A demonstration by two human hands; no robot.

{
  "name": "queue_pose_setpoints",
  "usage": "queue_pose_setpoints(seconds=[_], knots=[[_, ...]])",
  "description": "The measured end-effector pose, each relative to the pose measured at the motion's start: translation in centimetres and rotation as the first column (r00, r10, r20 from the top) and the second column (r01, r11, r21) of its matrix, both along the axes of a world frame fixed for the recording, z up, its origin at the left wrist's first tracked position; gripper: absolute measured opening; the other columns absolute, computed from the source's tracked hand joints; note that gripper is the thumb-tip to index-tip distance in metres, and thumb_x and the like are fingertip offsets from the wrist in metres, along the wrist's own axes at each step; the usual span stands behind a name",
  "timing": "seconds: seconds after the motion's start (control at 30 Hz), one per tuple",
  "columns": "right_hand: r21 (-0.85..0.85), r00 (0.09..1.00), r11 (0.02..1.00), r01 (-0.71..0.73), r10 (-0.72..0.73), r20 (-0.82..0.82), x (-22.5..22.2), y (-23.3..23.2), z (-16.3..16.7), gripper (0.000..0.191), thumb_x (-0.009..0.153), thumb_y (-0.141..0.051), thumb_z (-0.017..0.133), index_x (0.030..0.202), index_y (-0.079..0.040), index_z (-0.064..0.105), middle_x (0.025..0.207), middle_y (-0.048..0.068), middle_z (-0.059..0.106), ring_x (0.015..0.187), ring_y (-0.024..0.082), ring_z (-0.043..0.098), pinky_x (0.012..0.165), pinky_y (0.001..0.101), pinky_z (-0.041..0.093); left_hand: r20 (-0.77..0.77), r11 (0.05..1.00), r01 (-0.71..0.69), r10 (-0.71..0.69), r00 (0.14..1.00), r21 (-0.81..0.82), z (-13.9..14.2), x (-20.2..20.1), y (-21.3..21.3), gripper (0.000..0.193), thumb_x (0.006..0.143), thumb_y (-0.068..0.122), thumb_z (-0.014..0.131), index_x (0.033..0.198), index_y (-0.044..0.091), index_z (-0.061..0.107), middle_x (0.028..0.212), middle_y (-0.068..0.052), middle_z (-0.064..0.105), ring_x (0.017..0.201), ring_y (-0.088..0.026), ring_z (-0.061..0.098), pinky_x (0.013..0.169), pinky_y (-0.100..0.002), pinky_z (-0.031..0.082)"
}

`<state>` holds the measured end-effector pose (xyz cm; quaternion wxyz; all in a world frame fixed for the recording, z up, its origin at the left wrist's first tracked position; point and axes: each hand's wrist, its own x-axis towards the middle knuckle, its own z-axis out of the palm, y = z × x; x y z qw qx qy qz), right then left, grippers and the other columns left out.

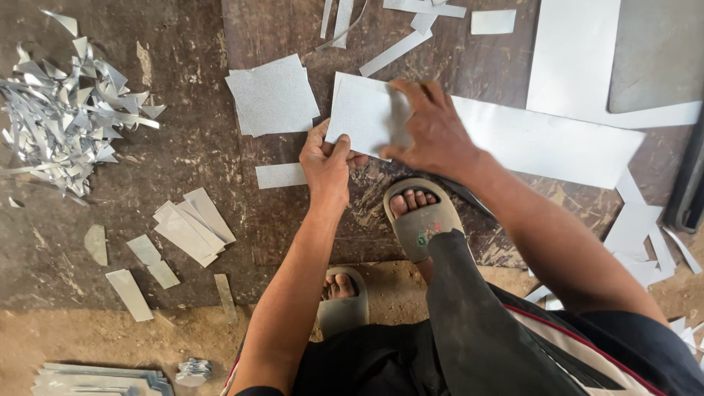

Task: The person cuts thin metal strips into small rectangular pieces using shears, working one piece at a time on a workbench. They pick up each strip, trim it into smaller rectangles, and set the finished pieces in a pile while offcuts accumulate nearby.

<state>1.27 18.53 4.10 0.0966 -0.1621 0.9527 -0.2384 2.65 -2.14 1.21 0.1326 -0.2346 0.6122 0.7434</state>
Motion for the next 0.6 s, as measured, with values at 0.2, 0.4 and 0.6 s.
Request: queue_pose_setpoints(seconds=[0.2,0.4,0.6], knots=[[-0.02,0.998,0.998,0.068,-0.067,0.019,0.9,-0.8,-0.3,0.05,0.063,-0.033,0.095,0.074,0.011,0.075,0.162,0.017,0.034,0.148,0.041,0.027,0.118,0.0571,0.029,-0.026,0.997,-0.078,0.078,0.997,0.01,-0.3,-0.7,0.6,0.019,0.096,0.002,0.068,0.109,-0.007,0.058,0.093,-0.017,0.07,0.07,-0.018,0.071,0.058,-0.03,0.064],[-0.031,0.998,0.997,0.065,-0.065,-0.006,0.5,-0.4,-1.3,0.05,0.065,-0.032,0.095,0.078,0.012,0.074,0.163,0.018,0.036,0.149,0.04,0.028,0.115,0.058,0.029,-0.052,0.994,-0.108,0.109,0.993,0.024,-0.4,-1.2,0.7,0.035,0.092,-0.001,0.068,0.121,-0.003,0.048,0.096,-0.017,0.069,0.07,-0.018,0.07,0.054,-0.031,0.064],[-0.016,0.997,0.997,0.071,-0.072,-0.003,0.9,-0.6,-2.0,0.047,0.065,-0.031,0.094,0.078,0.011,0.076,0.163,0.017,0.036,0.149,0.039,0.028,0.116,0.0577,0.028,-0.187,0.999,-0.018,0.024,0.982,0.034,-1.2,-0.6,0.3,0.042,0.092,-0.006,0.067,0.13,-0.003,0.046,0.103,-0.017,0.07,0.082,-0.017,0.072,0.064,-0.03,0.066]])
